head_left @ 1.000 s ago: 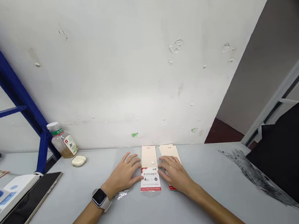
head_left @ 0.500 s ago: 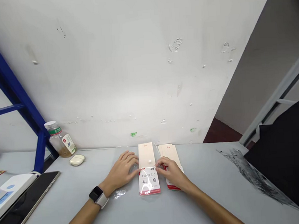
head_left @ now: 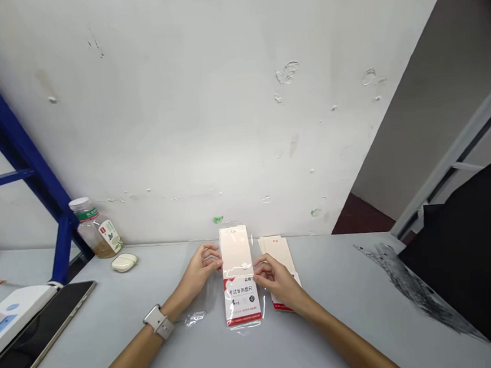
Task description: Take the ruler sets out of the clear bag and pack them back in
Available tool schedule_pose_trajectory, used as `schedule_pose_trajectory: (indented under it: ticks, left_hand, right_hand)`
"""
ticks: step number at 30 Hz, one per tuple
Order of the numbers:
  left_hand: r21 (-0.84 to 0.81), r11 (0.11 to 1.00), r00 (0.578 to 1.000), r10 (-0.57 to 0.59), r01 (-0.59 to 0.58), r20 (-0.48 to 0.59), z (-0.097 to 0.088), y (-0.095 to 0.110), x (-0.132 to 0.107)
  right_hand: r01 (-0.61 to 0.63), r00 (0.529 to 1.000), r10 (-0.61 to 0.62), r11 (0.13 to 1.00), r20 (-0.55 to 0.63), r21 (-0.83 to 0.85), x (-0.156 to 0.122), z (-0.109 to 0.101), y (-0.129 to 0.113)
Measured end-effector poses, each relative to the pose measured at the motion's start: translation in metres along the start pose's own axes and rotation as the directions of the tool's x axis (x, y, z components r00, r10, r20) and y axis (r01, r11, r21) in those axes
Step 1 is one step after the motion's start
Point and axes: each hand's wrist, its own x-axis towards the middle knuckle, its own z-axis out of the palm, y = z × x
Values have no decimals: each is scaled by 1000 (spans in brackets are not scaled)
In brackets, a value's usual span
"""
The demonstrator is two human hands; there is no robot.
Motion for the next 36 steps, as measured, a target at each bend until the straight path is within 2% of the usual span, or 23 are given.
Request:
schedule_pose_trajectory:
  ticks: [4,8,11,19,24,27,30,36]
  left_hand:
    - [-10,999,997,-46,47,64,2,3,-4]
    - [-28,997,988,-62,67,143,4,4,-5]
    - [-35,998,987,-51,57,154,4,3,-4]
    - [22,998,997,-62,61,36,-8,7,0]
    - [10,996,994,-88,89,-69,-24,12,3]
    - [13,994,987,-110,112,-116,-35,12,6]
    - [55,988,979,-137,147,-151,-45,11,10]
    - [278,933,953,-155,227,-260,-59,6,14]
  right_hand:
    - [-35,999,36,993,-15,110,2,0,2]
    - [-34,999,35,995,-11,92,3,0,5]
    - [-17,1000,17,998,-12,63,3,0,7]
    - [-26,997,35,991,-64,132,4,-12,-1]
    - [-87,995,96,979,-39,185,3,-38,-10]
    - [-163,985,168,979,-27,124,2,-59,-13]
    - [-188,982,190,980,-19,56,0,-77,-14]
    - [-329,944,330,942,-6,-63,-2,-96,-14]
